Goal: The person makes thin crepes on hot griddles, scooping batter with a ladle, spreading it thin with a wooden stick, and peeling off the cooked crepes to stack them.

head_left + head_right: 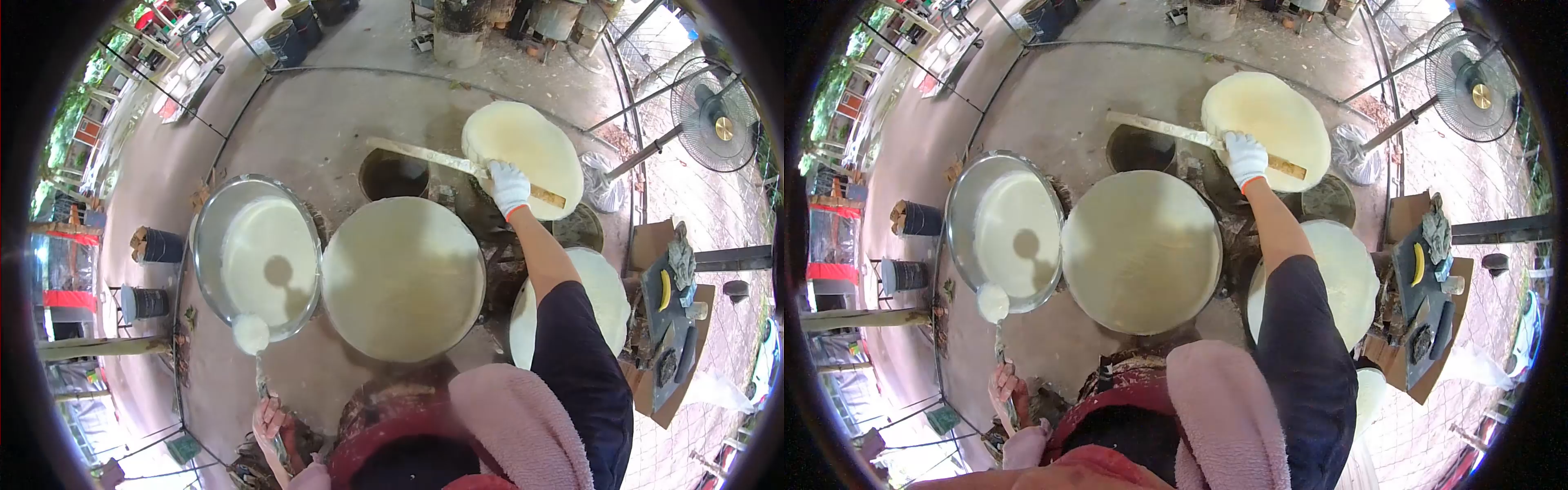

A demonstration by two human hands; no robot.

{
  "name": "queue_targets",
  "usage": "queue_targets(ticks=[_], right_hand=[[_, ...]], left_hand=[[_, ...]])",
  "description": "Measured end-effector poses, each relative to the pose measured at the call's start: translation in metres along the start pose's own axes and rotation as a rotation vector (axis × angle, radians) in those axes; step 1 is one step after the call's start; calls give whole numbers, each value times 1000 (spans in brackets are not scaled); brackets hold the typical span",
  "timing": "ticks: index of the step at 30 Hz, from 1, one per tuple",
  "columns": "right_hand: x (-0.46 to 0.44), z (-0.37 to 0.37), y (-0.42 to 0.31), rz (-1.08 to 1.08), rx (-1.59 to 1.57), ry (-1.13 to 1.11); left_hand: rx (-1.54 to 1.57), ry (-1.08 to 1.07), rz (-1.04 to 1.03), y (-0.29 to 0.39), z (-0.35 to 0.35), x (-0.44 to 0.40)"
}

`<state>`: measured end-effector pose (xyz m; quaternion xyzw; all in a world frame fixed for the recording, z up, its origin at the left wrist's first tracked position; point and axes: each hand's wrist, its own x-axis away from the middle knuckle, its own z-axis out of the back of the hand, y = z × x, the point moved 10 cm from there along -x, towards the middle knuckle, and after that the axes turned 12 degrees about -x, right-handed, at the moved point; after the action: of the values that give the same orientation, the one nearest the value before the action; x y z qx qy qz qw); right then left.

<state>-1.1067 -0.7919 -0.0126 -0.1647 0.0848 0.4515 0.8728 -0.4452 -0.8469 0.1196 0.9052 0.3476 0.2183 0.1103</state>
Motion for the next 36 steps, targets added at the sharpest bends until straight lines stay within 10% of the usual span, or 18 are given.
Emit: queue_targets(ticks=[6, 8, 10, 14, 18, 24, 30, 33, 36], right_hand=[[-1, 17, -57, -156, 16, -74], [31, 36, -83, -257, -29, -5], [79, 60, -116, -409, -268, -11], [196, 97, -234, -425, -638, -54], [319, 73, -332, -694, -596, -94], [409, 36, -441, -1183, -710, -112], [443, 30, -487, -1105, -868, 51], [481, 5, -507, -1043, -766, -132], [520, -27, -546, -1049, -741, -319]], left_hand=[[-16, 135, 70, 33, 28, -37], [-529, 762, -22, 73, 70, -36], [-607, 292, 253, 89, 116, -81], [-1935, 278, 457, 151, 188, -157], [-2784, -588, 15, 165, 235, -240], [-2698, -721, -12, 129, 252, -356], [-2611, -1383, -157, 117, 367, -364], [-1446, -268, 1202, 143, 496, -307], [-1182, -441, 1131, 121, 391, -190]])
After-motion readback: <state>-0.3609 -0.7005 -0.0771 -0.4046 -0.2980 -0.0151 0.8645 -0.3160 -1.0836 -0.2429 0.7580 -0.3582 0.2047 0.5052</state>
